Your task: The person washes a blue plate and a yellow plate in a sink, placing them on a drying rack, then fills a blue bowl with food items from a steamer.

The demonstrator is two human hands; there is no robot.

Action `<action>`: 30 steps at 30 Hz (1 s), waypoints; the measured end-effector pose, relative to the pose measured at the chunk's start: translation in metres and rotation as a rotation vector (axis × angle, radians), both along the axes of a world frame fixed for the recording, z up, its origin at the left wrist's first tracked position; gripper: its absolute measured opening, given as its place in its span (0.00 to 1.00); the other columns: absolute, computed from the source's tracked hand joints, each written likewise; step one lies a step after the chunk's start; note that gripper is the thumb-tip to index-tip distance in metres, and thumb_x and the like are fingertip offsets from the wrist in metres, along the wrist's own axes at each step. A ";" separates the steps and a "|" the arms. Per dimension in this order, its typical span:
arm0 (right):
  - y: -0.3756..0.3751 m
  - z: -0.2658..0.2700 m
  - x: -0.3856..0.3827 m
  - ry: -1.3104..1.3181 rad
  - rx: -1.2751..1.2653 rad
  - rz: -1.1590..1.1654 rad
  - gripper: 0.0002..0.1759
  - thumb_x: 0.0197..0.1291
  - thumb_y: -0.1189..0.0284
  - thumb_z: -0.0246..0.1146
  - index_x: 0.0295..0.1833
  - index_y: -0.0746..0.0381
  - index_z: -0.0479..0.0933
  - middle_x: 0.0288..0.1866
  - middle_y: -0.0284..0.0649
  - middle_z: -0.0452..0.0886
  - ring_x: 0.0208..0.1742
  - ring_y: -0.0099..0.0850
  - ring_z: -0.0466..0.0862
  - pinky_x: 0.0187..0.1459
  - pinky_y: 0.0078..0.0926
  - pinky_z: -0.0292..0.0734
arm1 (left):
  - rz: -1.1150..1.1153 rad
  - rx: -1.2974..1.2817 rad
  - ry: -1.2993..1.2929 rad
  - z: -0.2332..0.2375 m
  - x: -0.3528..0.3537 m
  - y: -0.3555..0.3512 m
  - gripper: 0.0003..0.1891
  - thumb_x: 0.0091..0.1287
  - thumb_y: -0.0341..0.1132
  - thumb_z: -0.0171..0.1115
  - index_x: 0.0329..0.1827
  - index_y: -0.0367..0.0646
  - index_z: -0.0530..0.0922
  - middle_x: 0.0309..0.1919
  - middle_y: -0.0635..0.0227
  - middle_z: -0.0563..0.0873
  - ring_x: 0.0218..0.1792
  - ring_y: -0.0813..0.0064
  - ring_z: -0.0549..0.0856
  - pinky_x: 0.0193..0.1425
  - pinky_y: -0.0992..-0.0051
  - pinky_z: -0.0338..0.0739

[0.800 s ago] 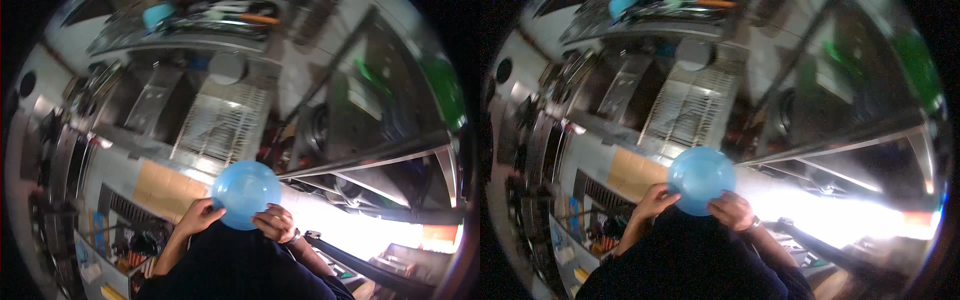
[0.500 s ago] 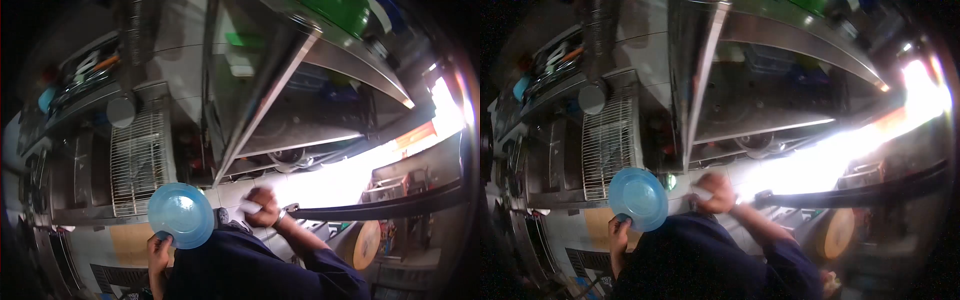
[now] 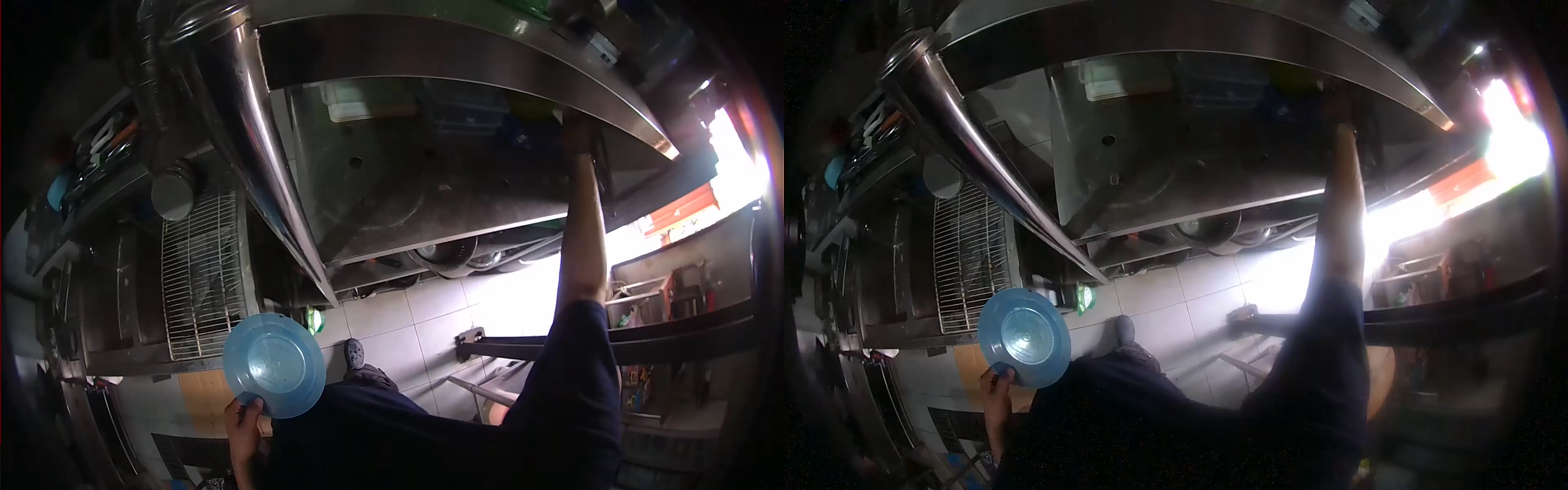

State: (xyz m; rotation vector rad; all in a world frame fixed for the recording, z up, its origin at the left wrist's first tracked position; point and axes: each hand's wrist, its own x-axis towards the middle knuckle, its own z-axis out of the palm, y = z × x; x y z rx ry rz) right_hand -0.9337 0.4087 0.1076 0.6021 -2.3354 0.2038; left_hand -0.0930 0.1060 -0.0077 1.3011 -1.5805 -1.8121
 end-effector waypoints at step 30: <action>-0.072 -0.057 0.598 -0.436 -0.001 1.046 0.07 0.52 0.75 0.63 0.39 0.57 0.82 0.48 0.31 0.84 0.50 0.38 0.79 0.54 0.38 0.75 | -0.316 0.656 0.496 -0.012 -0.069 -0.012 0.29 0.66 0.24 0.45 0.72 0.48 0.58 0.58 0.62 0.76 0.59 0.70 0.77 0.58 0.70 0.77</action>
